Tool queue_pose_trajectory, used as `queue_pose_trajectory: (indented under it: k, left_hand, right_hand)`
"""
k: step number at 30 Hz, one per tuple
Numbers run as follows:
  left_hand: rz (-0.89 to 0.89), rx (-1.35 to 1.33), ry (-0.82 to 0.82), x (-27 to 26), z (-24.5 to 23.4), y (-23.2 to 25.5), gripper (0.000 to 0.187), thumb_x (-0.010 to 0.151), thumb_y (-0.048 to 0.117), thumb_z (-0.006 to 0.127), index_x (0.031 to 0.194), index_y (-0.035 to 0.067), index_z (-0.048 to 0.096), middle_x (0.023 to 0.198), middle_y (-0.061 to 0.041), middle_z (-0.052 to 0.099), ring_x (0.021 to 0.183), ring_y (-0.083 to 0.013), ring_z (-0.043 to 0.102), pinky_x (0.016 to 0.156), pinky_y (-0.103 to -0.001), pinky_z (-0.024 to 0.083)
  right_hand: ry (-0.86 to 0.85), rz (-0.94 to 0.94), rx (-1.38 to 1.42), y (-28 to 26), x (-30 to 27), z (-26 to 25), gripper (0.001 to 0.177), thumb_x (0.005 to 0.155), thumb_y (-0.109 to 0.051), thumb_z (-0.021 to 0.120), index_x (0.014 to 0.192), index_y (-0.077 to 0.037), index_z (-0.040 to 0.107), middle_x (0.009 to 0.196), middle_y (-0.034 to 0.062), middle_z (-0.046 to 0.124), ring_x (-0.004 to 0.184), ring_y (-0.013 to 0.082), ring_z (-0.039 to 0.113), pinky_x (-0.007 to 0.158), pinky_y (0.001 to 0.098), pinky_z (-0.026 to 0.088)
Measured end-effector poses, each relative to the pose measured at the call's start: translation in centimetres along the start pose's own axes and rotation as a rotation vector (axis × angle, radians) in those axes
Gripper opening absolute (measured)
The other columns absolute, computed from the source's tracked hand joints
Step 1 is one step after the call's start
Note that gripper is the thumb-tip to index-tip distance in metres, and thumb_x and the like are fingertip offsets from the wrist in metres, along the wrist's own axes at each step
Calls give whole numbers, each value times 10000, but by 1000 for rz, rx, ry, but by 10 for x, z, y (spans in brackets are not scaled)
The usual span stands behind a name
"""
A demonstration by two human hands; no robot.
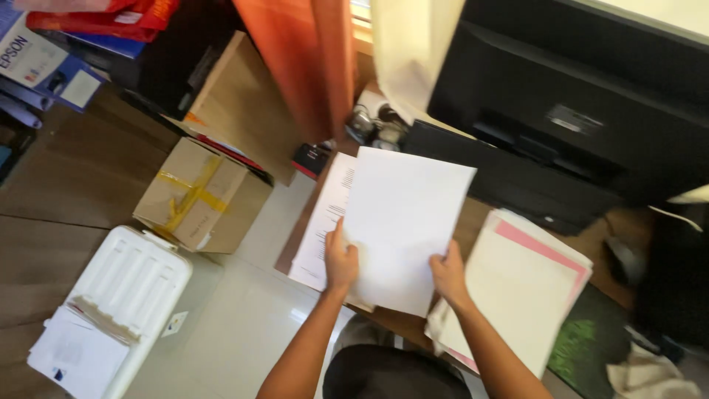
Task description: The person sorts through a stack of papers on a desk, separating them into different piles. They handle various documents, including a yellow pad and a pink folder, and move them between stacks while occasionally flipping through the pages.
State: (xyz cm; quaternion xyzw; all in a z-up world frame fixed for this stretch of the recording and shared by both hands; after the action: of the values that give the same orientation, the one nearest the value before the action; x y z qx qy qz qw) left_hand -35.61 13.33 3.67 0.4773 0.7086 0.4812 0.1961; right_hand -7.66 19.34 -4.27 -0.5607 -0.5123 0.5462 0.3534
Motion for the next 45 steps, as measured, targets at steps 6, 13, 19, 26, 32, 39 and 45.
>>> queue_pose_trajectory:
  k: [6,13,19,26,32,39,45]
  left_hand:
    - [-21,388,-12,35,-12,-124,677,802,70,609,1468,30,489,1213,-174,563,1157,-383,534,1029,-474,446]
    - [-241,577,-97,53,-29,-111,707,729,186,734,1408,129,544,1311,-134,512,1204,-416,474,978,-563,405]
    - [-255,580,-84,56,-25,-137,753,744,385,831,1404,138,563,1342,-137,532,1212,-414,479,1013,-563,405]
    - [-226,568,-129,64,-19,-143,668,777,348,796,1392,161,615,1294,-154,562,1205,-423,498,1013,-526,435]
    - [-202,520,-215,73,-16,-151,591,803,333,779,1364,199,647,1269,-157,587,1178,-406,527,1028,-514,435]
    - [239,344,11,48,-19,-59,439,834,133,743,1267,65,712,1117,-162,648,1078,-369,586,970,-493,460]
    - [129,-110,-573,-44,85,6,216,911,89,685,1114,64,752,901,-116,692,805,-239,660,753,-367,557]
  right_hand:
    - [139,62,-506,0,29,72,735,785,-181,713,1442,22,454,1138,235,595,1025,350,607,894,447,514]
    - [211,109,-465,28,24,86,647,780,-251,757,1341,25,590,1150,274,617,1045,384,615,913,445,519]
    - [122,246,-301,-1,10,100,492,763,-243,703,1176,24,680,1006,264,761,897,363,750,846,434,592]
    - [151,308,-306,-12,9,93,555,802,-302,718,1254,7,632,1166,323,579,1058,425,601,917,477,525]
    - [136,228,-235,7,11,99,522,819,-307,724,1230,11,675,1067,267,672,990,378,648,881,448,539]
    - [372,9,-117,31,-40,10,550,851,-230,766,1331,-15,604,1017,119,704,920,211,667,826,355,558]
    - [744,16,-181,78,-146,-134,269,980,-119,670,1236,-38,684,1067,103,737,998,177,698,906,311,553]
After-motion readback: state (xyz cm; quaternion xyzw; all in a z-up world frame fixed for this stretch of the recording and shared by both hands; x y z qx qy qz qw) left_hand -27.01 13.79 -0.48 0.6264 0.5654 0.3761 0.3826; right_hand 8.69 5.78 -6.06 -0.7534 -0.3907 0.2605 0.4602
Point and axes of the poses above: each hand's wrist, its own x-axis towards the middle knuckle, its own z-axis out of the palm, y = z × x, the point moved 7 cm from there along x, towards the middle knuckle
